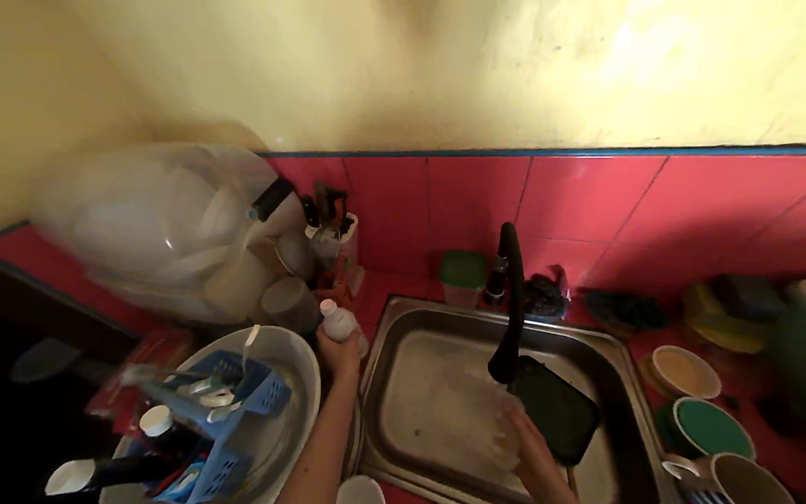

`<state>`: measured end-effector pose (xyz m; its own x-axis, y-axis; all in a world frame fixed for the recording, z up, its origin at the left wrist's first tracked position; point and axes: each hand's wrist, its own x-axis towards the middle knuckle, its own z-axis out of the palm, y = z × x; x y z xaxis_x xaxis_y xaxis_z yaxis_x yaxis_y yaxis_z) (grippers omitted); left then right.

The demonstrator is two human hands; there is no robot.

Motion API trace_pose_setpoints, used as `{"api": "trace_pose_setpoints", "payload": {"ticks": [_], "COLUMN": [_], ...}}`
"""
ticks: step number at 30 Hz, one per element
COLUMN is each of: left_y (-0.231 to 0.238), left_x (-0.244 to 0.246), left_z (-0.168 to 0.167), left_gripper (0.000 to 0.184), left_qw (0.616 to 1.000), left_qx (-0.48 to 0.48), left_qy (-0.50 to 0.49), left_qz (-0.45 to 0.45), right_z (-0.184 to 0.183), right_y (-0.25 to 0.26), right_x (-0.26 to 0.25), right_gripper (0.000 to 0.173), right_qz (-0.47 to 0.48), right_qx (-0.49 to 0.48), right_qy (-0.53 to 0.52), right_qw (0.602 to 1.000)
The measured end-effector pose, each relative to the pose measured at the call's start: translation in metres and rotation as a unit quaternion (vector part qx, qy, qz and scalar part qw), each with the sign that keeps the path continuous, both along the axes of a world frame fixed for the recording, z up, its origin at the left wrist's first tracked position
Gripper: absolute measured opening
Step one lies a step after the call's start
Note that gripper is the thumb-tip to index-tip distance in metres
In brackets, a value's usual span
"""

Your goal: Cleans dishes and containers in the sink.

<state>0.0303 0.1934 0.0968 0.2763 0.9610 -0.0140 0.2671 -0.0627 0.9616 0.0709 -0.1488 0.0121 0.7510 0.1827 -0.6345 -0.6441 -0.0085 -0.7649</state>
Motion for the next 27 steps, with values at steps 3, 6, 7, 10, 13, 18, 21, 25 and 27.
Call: {"api": "trace_pose_setpoints", "payload": {"ticks": [3,6,7,10,13,18,21,25,27], "left_y": [0.0,0.002,0.003,0.008,0.009,0.008,0.012,0.009,0.002], "left_x": [0.004,0.009,0.009,0.012,0.014,0.016,0.016,0.017,0.02], "left_z": [-0.004,-0.007,-0.009,-0.018,-0.023,-0.023,-0.021,-0.015,-0.008], "left_gripper": [0.085,0.083,0.083,0.083,0.083,0.085,0.086,0.089,0.091], "left_qw": [0.997,0.993,0.992,0.991,0.989,0.99,0.99,0.991,0.99], "left_qx": [0.02,0.03,0.028,0.041,0.047,0.033,0.019,-0.001,0.008], "left_qy": [0.055,0.086,0.091,0.093,0.096,0.098,0.108,0.11,0.101], "left_qz": [0.05,0.076,0.077,0.091,0.106,0.099,0.093,0.08,0.096], "right_z": [-0.007,-0.016,-0.02,-0.028,-0.035,-0.041,-0.04,-0.039,-0.038], "right_y": [-0.008,-0.013,-0.014,-0.015,-0.011,0.001,0.007,0.01,0.006], "right_x": [0.005,0.012,0.014,0.018,0.026,0.038,0.042,0.042,0.039], "right_gripper": [0.061,0.056,0.055,0.051,0.051,0.05,0.049,0.05,0.048], "right_qz": [-0.023,-0.04,-0.051,-0.042,-0.049,-0.024,0.015,-0.02,-0.01], "right_qx": [0.005,0.003,0.009,0.012,0.019,0.027,0.019,0.025,0.011], "right_qy": [0.002,-0.02,-0.026,-0.033,-0.036,-0.067,-0.074,-0.054,-0.051], "right_qw": [1.0,0.999,0.998,0.999,0.998,0.997,0.997,0.998,0.999]}}
